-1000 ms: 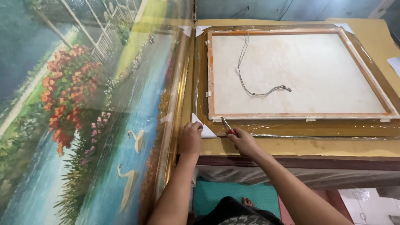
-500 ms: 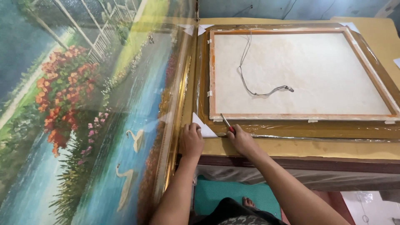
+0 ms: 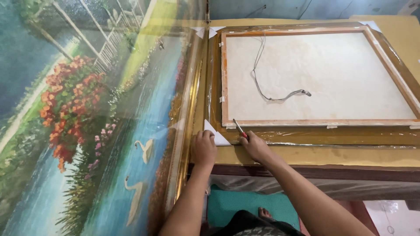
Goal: Trimming and tucking the excess plastic protective film around the edges of a large framed picture using a small tool and a cloth.
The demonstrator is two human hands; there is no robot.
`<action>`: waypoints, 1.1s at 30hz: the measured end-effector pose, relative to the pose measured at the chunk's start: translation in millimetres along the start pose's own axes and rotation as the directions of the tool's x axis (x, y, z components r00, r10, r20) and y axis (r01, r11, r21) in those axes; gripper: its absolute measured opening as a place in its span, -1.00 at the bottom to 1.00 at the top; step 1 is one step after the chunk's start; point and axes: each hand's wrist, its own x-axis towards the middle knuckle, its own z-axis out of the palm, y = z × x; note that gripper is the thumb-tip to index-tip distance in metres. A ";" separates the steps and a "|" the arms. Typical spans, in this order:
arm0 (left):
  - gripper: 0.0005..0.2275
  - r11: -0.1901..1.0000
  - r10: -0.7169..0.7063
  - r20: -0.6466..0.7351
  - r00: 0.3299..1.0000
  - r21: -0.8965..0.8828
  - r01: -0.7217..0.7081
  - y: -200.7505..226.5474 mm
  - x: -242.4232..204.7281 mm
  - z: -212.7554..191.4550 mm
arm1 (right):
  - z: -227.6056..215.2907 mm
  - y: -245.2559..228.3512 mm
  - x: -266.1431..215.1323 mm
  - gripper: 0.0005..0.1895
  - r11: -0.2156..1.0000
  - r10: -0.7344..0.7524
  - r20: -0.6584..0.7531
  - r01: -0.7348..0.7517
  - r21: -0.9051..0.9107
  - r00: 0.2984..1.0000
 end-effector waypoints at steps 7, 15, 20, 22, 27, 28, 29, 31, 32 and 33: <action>-0.98 0.956 -0.292 -0.048 0.955 -0.057 0.289 -9.6 18.4 36.9 | -9.9 -12.5 -10.6 -0.63 0.999 -0.007 0.017 0.007 0.037 1.000; -0.98 0.985 0.059 -0.079 0.995 0.164 -0.045 22.4 -11.6 -8.0 | -13.8 -11.1 -11.8 -0.61 0.999 -0.001 0.070 -0.003 0.054 0.998; -0.94 0.927 -0.363 -0.149 0.920 -0.154 0.341 -7.0 -0.9 29.5 | -8.4 4.4 4.5 -0.60 0.997 -0.020 0.093 0.013 0.073 0.995; -0.90 0.814 -0.553 -0.077 0.830 -0.261 0.519 -9.6 5.4 32.9 | -13.7 0.4 -1.1 -0.59 0.997 -0.025 0.105 0.016 0.081 0.994; -0.90 0.749 -0.602 -0.035 0.798 -0.372 0.549 12.9 2.2 21.2 | 4.8 40.0 42.4 -0.69 0.977 -0.048 0.193 0.006 0.214 0.980; -0.90 0.746 -0.608 -0.042 0.793 -0.373 0.552 19.0 -2.0 27.5 | 2.8 36.6 33.7 -0.69 0.977 -0.056 0.198 0.013 0.211 0.979; -0.89 0.610 -0.673 0.029 0.739 -0.543 0.577 25.6 -6.2 34.0 | 0.5 33.7 24.9 -0.73 0.933 -0.060 0.212 -0.021 0.358 0.975; -0.87 0.439 -0.725 0.107 0.680 -0.689 0.576 45.3 -16.7 41.0 | -10.5 30.6 5.4 -0.78 0.870 -0.072 0.232 -0.052 0.490 0.970; -0.83 0.293 -0.724 0.183 0.666 -0.791 0.536 58.6 -21.9 41.8 | -19.5 30.2 -4.3 -0.83 0.803 -0.062 0.250 -0.100 0.587 0.966; -0.76 0.136 -0.708 0.256 0.658 -0.865 0.483 72.0 -27.0 43.0 | -28.5 30.3 -13.9 -0.88 0.724 -0.054 0.270 -0.148 0.674 0.961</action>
